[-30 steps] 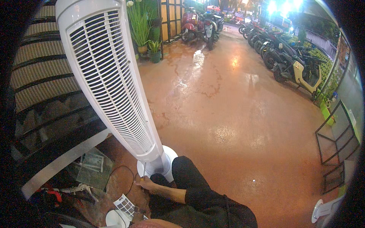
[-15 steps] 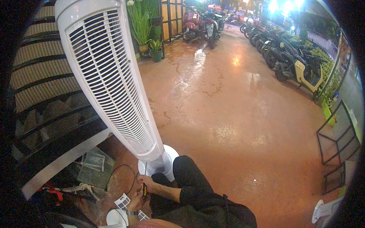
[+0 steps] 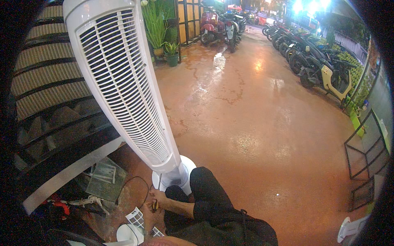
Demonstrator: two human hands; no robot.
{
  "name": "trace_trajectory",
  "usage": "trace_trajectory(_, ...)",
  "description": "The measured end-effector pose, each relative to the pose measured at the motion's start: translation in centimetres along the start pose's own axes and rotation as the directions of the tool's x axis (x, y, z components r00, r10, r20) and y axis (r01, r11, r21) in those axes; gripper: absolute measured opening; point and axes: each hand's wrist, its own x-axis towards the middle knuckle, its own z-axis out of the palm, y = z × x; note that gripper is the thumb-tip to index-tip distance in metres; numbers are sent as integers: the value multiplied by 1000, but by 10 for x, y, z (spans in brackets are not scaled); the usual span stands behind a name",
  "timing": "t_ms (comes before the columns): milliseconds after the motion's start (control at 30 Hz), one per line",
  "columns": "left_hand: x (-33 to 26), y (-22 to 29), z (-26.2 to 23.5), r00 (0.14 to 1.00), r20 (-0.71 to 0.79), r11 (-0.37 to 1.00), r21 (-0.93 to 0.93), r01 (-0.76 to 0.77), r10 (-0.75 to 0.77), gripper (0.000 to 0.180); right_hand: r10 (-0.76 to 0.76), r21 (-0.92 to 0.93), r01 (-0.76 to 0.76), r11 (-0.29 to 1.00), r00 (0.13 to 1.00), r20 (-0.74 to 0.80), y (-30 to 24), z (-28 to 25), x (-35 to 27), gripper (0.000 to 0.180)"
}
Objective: The person sits on the floor and uses a screwdriver to tighten screws on the base of a white tower fan. The person adjusts their position slightly and continues to work on the fan base throughout the clip.
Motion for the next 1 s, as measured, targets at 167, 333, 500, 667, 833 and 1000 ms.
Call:
trace_trajectory(167,17,-38,-4,987,30,975,-151,163,-160,41,30,245,-189,951,845,534,-13,-15,-2,21)
trace_trajectory(333,17,-1,3,990,-97,987,135,-89,102,42,-94,-151,60,987,969,-230,-9,10,-17,23)
trace_trajectory(500,-8,42,11,942,-335,992,112,54,-13,50,-59,-188,2,982,953,-299,-12,33,-33,20)
trace_trajectory(667,4,1,26,945,-318,997,47,-62,74,55,-139,-80,139,987,990,7,-12,3,9,19)
trace_trajectory(833,2,0,29,917,-396,981,-153,-123,53,49,46,161,-92,983,963,267,-20,-11,-12,28)
trace_trajectory(1000,7,-75,13,978,3,976,57,210,-210,37,106,-150,-133,980,979,-172,-21,35,-56,24)
